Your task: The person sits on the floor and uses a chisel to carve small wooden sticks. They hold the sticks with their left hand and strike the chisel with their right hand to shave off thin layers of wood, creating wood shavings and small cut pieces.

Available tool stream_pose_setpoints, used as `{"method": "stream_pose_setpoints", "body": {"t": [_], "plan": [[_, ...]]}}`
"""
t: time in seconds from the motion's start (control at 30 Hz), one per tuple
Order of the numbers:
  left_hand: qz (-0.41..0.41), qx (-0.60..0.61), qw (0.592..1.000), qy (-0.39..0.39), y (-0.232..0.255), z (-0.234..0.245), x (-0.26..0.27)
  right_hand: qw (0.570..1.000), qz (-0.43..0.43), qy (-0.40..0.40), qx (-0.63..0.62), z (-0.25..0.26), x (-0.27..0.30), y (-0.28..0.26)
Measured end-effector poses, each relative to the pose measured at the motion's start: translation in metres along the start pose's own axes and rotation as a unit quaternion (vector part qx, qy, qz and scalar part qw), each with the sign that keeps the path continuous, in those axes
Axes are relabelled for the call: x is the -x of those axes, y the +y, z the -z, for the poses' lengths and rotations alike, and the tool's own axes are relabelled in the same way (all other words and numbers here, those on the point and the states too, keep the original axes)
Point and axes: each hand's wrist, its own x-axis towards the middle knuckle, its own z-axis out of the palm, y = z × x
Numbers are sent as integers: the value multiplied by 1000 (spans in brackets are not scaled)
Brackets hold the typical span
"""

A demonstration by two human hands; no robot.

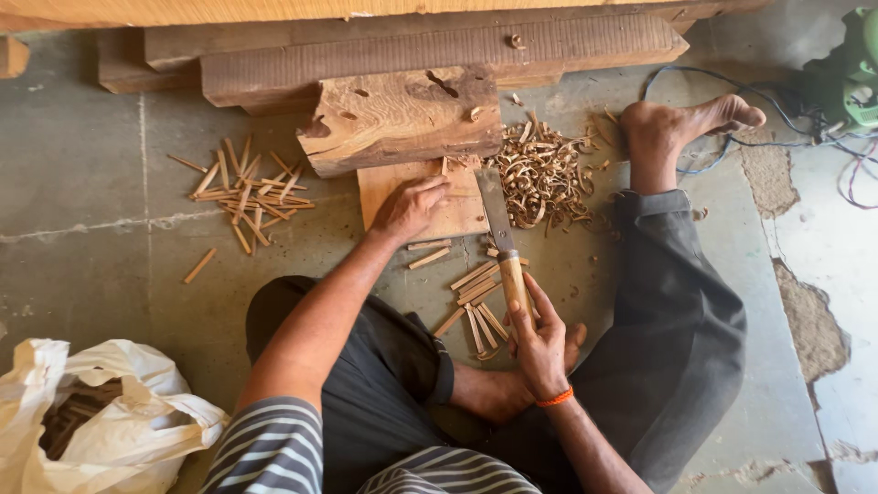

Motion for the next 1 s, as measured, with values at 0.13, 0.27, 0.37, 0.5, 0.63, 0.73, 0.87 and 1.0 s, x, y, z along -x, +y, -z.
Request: {"method": "stream_pose_setpoints", "body": {"t": [0.13, 0.27, 0.37, 0.5, 0.63, 0.73, 0.87, 1.0], "plan": [[4, 27, 993, 116, 21, -13, 1, 1000, -18, -2, 7, -1, 5, 0], [109, 45, 990, 81, 34, -20, -3, 999, -27, -7, -14, -2, 7, 3], [139, 78, 983, 91, 37, -14, -3, 999, -30, -2, -15, -1, 6, 2], [200, 97, 973, 55, 40, -7, 7, 999, -45, -7, 3, -3, 9, 3], [140, 42, 979, 143, 40, -9, 1, 998, -54, -9, 15, -6, 12, 2], [219, 91, 965, 114, 40, -15, -4, 999, -47, 0, 22, -7, 10, 5], [160, 97, 972, 143, 37, -27, 1, 999, -24, 21, 16, -3, -4, 15], [119, 73, 978, 153, 28, -28, 7, 1000, -20, -12, -10, 8, -12, 22]]}}
